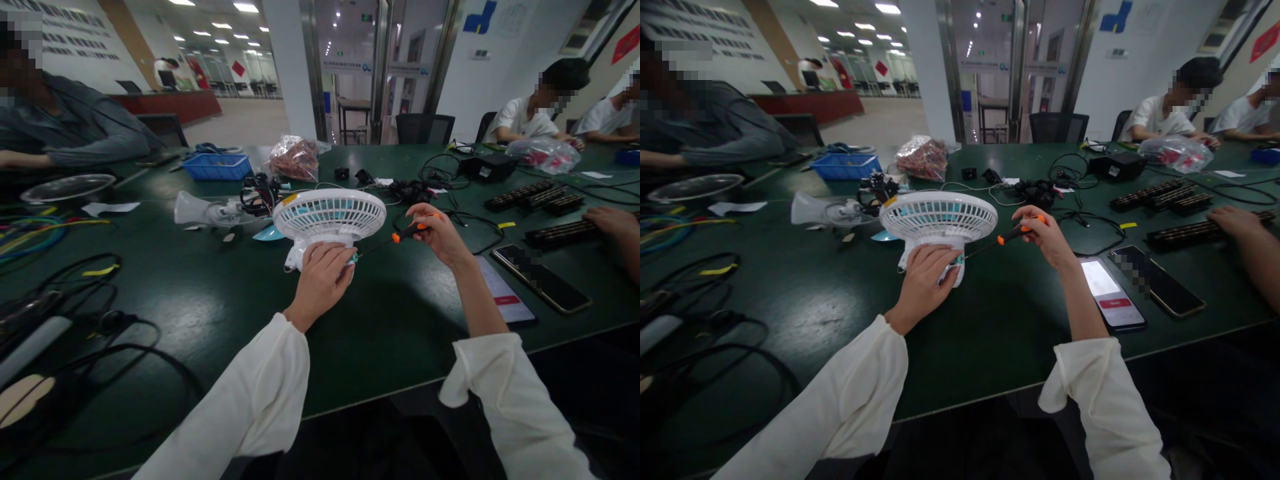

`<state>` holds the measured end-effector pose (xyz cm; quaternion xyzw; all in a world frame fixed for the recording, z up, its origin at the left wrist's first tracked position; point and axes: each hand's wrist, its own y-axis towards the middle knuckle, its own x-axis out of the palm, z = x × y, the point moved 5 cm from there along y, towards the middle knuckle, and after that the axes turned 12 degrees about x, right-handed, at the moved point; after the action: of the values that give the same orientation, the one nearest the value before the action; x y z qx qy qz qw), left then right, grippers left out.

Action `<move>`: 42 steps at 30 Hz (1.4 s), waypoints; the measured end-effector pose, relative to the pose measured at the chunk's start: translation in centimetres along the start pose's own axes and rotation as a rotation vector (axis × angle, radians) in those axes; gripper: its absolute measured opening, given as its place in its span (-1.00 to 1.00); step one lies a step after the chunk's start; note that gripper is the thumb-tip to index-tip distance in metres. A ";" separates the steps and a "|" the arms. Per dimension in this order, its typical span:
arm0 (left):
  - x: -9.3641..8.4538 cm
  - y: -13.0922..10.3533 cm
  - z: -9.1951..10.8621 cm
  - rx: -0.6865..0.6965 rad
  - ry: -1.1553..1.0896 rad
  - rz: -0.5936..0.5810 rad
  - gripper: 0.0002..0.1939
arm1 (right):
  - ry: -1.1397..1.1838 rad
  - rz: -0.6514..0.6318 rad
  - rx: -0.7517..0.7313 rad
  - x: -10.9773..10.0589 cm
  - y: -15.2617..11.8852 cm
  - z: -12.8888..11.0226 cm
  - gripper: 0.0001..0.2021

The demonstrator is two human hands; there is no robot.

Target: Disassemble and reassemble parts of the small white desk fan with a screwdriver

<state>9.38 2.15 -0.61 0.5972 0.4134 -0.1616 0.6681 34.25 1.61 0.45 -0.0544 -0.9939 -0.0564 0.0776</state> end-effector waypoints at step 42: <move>-0.2 -0.3 0.1 0.062 0.041 -0.017 -0.66 | 0.115 -0.047 0.074 0.6 0.3 1.3 -0.81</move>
<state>9.15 1.91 -0.67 0.6172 0.4271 -0.1676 0.6392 33.52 2.10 -0.68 -0.0249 -0.9902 -0.0243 0.1355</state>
